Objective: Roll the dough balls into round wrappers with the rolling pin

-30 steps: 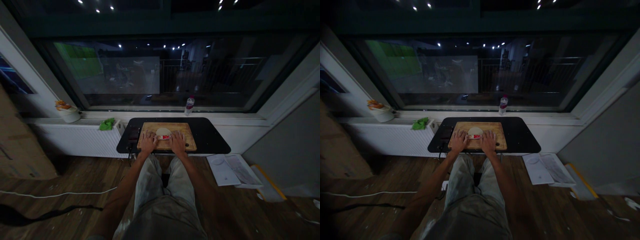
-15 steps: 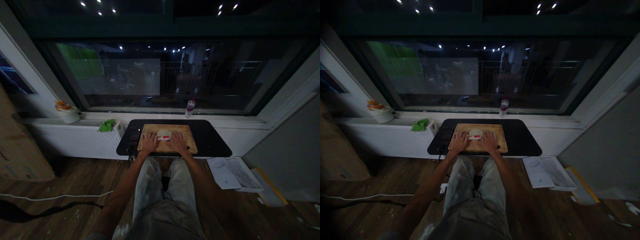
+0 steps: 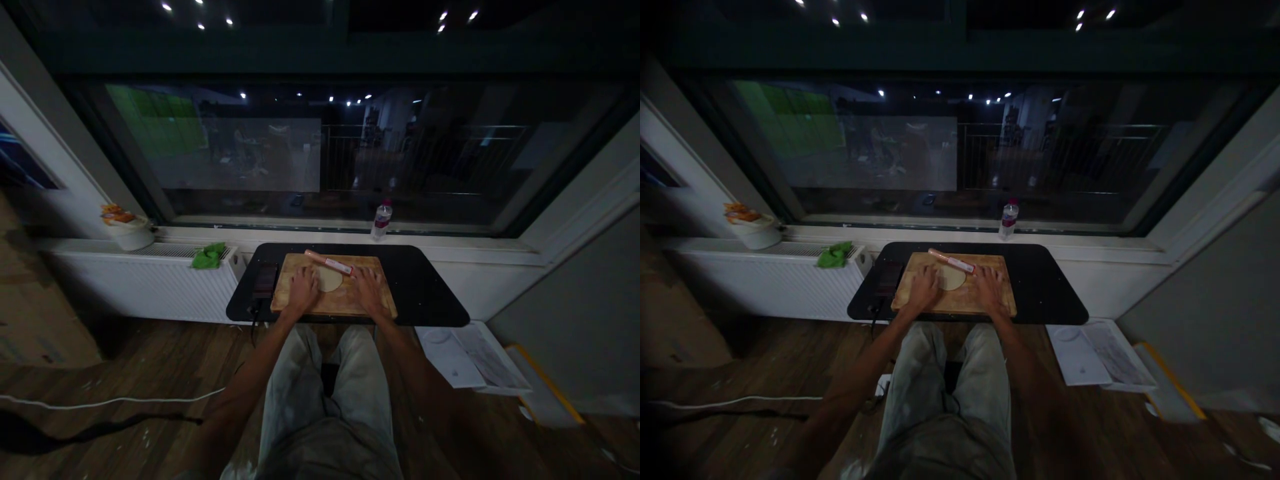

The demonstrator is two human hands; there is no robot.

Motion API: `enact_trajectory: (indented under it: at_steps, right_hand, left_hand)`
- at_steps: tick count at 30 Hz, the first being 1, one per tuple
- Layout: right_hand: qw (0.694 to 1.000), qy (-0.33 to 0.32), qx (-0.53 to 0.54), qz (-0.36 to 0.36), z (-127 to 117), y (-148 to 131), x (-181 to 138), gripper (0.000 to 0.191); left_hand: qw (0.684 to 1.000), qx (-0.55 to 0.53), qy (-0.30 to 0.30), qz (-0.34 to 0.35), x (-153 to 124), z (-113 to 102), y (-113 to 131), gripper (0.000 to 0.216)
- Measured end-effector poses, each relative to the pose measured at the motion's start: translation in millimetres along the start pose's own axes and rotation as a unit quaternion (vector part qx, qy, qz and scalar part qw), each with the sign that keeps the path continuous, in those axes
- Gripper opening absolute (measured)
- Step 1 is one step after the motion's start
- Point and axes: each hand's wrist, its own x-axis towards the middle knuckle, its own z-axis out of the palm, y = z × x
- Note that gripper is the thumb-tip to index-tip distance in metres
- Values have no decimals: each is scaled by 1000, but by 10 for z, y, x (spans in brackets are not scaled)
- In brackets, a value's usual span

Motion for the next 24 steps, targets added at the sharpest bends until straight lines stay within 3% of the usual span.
enact_trajectory:
  at_steps: [3, 6, 10, 14, 20, 24]
  right_hand:
    - [999, 16, -21, 30, 22, 11, -6, 46]
    - [999, 18, -34, 39, 37, 11, -25, 47]
    - [998, 21, -31, 42, 22, -11, -44, 49]
    - [998, 1, -32, 49, -32, -46, -51, 49]
    - [997, -9, -45, 59, -61, -73, -63, 48]
    - [997, -13, -52, 55, -53, -67, -69, 47]
  left_hand:
    - [995, 29, -69, 62, -37, 25, 127, 71]
    - [993, 44, -89, 64, 12, 38, 260, 88]
    - [989, 38, -112, 84, 154, 48, 318, 90]
    - [976, -5, -154, 153, 339, -13, 170, 90]
    - [926, -104, -257, 257, 586, -111, -126, 102]
    - [941, -119, -218, 231, 495, 11, -140, 110]
